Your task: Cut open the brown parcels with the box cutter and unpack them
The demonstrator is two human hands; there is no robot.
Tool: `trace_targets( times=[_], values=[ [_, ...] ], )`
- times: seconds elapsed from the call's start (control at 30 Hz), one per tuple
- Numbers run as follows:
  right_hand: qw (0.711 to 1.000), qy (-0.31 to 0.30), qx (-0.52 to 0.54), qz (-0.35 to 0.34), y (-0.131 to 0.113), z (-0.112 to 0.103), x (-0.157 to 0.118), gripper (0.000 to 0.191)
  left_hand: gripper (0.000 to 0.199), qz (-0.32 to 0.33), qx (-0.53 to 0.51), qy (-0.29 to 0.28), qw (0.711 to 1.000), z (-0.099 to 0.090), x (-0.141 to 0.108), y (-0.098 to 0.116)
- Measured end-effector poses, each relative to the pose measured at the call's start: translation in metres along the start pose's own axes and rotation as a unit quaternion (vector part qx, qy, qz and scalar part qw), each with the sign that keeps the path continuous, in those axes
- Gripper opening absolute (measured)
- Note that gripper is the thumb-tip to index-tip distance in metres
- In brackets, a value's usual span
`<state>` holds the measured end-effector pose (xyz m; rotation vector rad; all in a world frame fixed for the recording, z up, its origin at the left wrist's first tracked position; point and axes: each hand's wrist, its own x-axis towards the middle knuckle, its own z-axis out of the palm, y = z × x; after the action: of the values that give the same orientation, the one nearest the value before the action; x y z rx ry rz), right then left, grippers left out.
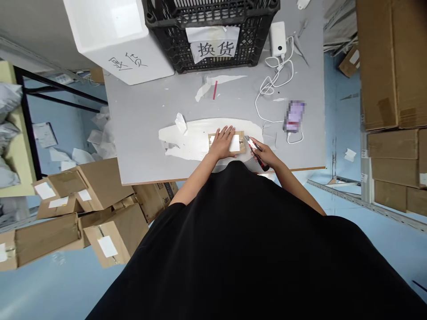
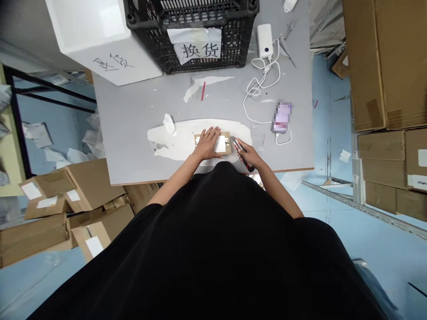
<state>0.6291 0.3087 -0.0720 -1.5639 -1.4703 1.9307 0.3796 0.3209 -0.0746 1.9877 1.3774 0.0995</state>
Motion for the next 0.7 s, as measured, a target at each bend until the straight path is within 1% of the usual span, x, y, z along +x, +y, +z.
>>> trace_targets(
  times=[0.1, 0.23, 0.43, 0.7],
  values=[
    [1.000, -0.012, 0.004, 0.003, -0.003, -0.003, 0.003, 0.068, 0.132, -0.002, 0.018, -0.011, 1.000, 0.000, 0.004, -0.002],
    [1.000, -0.024, 0.001, -0.007, -0.006, -0.009, 0.004, 0.066, 0.133, -0.001, 0.024, -0.011, 1.000, 0.000, 0.004, -0.003],
    [0.998, -0.052, 0.042, -0.008, -0.004, -0.014, 0.002, 0.066, 0.134, 0.001, 0.016, -0.020, 1.000, -0.002, 0.005, -0.003],
    [0.998, -0.053, 0.045, 0.000, -0.006, -0.012, 0.002, 0.066, 0.134, 0.003, 0.025, -0.026, 0.999, -0.002, 0.006, -0.005]
  ],
)
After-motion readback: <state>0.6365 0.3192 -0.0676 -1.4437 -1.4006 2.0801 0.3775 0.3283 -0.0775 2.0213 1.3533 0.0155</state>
